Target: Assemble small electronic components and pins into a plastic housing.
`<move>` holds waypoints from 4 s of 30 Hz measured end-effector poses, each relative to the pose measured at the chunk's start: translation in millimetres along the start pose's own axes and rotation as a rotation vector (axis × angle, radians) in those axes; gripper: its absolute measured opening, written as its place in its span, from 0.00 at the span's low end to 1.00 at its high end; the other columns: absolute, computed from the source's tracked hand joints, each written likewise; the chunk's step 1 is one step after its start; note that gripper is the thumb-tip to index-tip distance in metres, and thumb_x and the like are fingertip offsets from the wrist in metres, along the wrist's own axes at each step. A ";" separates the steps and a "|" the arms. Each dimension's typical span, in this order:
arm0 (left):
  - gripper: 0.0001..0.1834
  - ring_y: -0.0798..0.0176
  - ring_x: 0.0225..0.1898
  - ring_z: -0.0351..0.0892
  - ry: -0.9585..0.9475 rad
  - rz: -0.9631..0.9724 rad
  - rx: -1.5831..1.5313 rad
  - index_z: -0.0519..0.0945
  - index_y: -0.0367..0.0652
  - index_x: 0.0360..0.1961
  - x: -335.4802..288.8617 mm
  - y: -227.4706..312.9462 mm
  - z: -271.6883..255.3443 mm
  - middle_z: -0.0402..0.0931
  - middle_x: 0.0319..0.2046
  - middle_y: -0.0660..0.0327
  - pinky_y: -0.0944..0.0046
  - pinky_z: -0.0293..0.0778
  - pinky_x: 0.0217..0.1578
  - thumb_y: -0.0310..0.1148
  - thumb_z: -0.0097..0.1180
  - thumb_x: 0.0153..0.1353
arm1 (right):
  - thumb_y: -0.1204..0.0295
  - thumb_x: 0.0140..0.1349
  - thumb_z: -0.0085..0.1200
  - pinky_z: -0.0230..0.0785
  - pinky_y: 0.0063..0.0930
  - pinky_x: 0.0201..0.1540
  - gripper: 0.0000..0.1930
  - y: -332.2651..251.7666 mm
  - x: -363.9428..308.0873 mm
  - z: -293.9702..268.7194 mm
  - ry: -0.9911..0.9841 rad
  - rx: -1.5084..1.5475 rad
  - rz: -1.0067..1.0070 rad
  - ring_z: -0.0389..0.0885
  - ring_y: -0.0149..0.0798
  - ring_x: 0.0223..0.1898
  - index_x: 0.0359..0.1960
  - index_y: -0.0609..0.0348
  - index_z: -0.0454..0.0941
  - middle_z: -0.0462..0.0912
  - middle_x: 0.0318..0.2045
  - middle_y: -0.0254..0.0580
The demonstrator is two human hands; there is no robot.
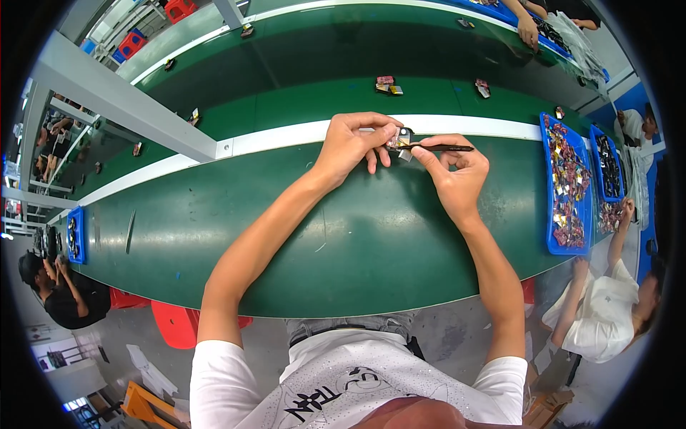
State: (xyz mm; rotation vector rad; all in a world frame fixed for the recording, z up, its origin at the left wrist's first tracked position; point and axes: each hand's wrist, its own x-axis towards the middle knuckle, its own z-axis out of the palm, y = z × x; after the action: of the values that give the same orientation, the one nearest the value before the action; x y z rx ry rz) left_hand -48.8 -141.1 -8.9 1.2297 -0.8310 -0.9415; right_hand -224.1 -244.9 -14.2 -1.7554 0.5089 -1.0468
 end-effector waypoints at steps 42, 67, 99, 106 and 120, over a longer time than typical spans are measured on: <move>0.14 0.67 0.23 0.82 -0.034 -0.175 0.053 0.83 0.28 0.47 6.9 -11.0 8.1 0.83 0.33 0.54 0.72 0.74 0.18 0.30 0.62 0.67 | 0.82 0.52 0.71 0.47 0.20 0.18 0.04 16.0 -1.8 -11.1 -0.015 -0.097 -0.060 0.57 0.17 0.13 0.27 0.66 0.86 0.86 0.25 0.30; 0.13 0.68 0.23 0.82 -0.019 -0.086 0.213 0.84 0.29 0.49 7.3 1.2 10.2 0.85 0.32 0.53 0.71 0.75 0.18 0.28 0.60 0.68 | 0.79 0.53 0.72 0.51 0.18 0.19 0.07 15.0 -4.4 -14.0 0.005 -0.037 -0.104 0.60 0.17 0.14 0.33 0.65 0.88 0.82 0.21 0.30; 0.11 0.70 0.19 0.79 0.066 -0.128 0.286 0.83 0.27 0.45 14.5 -3.0 50.3 0.83 0.22 0.57 0.68 0.76 0.22 0.23 0.63 0.63 | 0.85 0.49 0.68 0.55 0.23 0.21 0.10 24.3 -1.0 -39.3 -0.087 -0.365 -0.615 0.84 0.29 0.22 0.30 0.56 0.85 0.90 0.29 0.33; 0.10 0.69 0.19 0.81 0.110 -0.148 0.388 0.83 0.26 0.42 17.0 -7.6 54.7 0.84 0.24 0.56 0.68 0.76 0.23 0.19 0.61 0.59 | 0.84 0.49 0.69 0.56 0.22 0.21 0.09 26.9 -1.3 -41.0 -0.105 -0.339 -0.605 0.79 0.29 0.18 0.30 0.56 0.85 0.90 0.29 0.32; 0.12 0.55 0.27 0.89 0.720 0.018 0.779 0.85 0.28 0.41 67.8 24.3 -116.7 0.86 0.35 0.47 0.57 0.82 0.31 0.26 0.66 0.58 | 0.81 0.50 0.73 0.54 0.22 0.17 0.10 25.5 3.3 -49.8 0.003 -0.153 -0.419 0.60 0.25 0.12 0.33 0.58 0.87 0.88 0.29 0.34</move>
State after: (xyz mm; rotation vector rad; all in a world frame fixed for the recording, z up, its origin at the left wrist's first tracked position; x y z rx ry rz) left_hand 87.3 -156.2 -1.5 2.0512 -0.6168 -0.0729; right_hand -260.7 -284.7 -28.9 -2.0506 0.2287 -1.3262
